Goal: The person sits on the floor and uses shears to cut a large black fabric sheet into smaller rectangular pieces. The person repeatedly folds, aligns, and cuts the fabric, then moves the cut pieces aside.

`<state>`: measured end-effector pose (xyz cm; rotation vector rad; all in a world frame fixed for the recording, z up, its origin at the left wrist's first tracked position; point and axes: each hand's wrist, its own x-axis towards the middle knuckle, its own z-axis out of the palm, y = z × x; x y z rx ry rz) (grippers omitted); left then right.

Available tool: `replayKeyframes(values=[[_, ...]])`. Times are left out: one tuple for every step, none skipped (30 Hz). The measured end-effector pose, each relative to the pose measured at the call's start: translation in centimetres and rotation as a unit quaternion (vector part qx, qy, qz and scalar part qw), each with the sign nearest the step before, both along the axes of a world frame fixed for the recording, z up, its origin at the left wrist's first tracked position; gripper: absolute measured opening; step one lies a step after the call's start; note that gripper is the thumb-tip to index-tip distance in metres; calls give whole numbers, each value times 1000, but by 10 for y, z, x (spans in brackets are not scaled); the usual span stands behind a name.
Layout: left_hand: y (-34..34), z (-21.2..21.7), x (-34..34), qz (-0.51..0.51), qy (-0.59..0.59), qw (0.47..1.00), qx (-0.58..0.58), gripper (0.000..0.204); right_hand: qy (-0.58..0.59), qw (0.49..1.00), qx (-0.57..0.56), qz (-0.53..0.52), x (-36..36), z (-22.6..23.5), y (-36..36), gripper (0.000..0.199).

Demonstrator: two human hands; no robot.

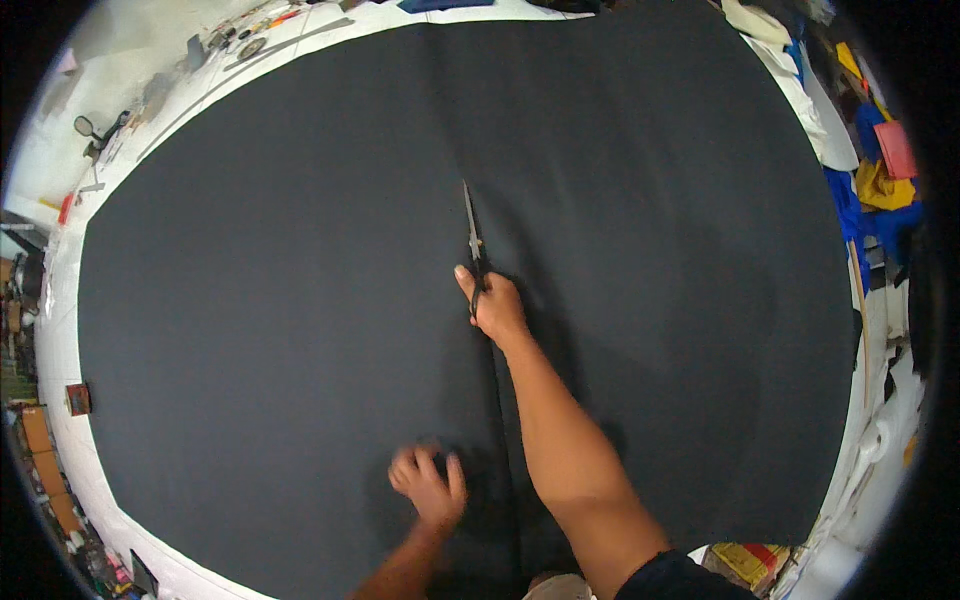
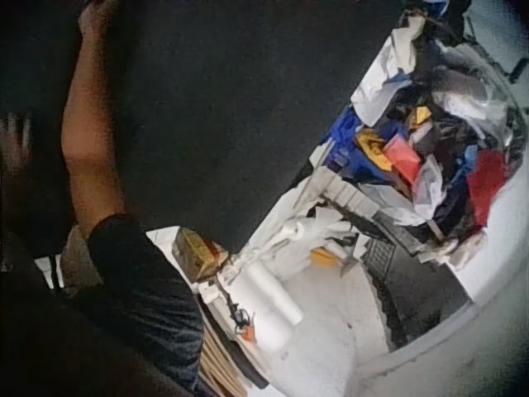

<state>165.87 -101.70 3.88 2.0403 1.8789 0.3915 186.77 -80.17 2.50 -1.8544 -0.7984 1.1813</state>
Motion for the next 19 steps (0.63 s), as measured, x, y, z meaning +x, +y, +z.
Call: replayKeyframes(values=[[69,9,18,-2,-52,995,85,31,-16,1000,-6,-5,4,-6,-1,58],[131,2,36,4,-52,991,119,32,-34,999,-13,-11,10,-12,-2,58],[188,-4,52,9,-103,986,129,36,-25,1000,-14,-8,6,-2,-5,57],[240,-9,54,5,-56,981,186,49,-25,1000,3,2,-9,-4,-1,57],[284,-7,69,-19,-25,986,166,59,-37,999,10,3,-9,-16,-3,57],[318,-12,79,-9,20,990,140,62,-46,999,15,8,-12,-25,-5,57],[338,-24,79,1,68,992,110,65,-37,999,-24,23,-17,-12,-7,54],[336,-34,84,4,92,990,109,66,-26,999,-22,18,-14,-15,-13,53],[334,-39,91,5,114,988,107,66,-16,1000,-22,11,-12,-20,-19,53],[334,-42,99,5,138,985,102,67,-5,1000,-24,5,-8,-22,-20,52],[338,-43,101,1,127,988,92,67,14,999,-32,-5,-4,-23,-20,54],[339,-45,103,0,127,989,80,67,43,998,-50,-4,-2,-22,-19,53],[342,-44,104,-1,127,989,75,67,71,996,-61,-4,1,-16,-17,52],[344,-42,106,0,127,989,70,67,100,992,-72,-3,4,-10,-12,51],[344,-40,105,0,121,990,66,68,113,991,-65,-4,5,0,-6,49],[340,-39,102,1,120,991,60,69,127,990,-68,-8,7,10,1,49],[334,-41,99,2,119,991,53,70,141,987,-70,-11,8,21,8,50],[331,-38,99,1,114,992,54,71,151,986,-65,-16,12,30,16,50],[326,-37,99,6,116,993,28,74,94,994,-52,22,17,23,19,46]])
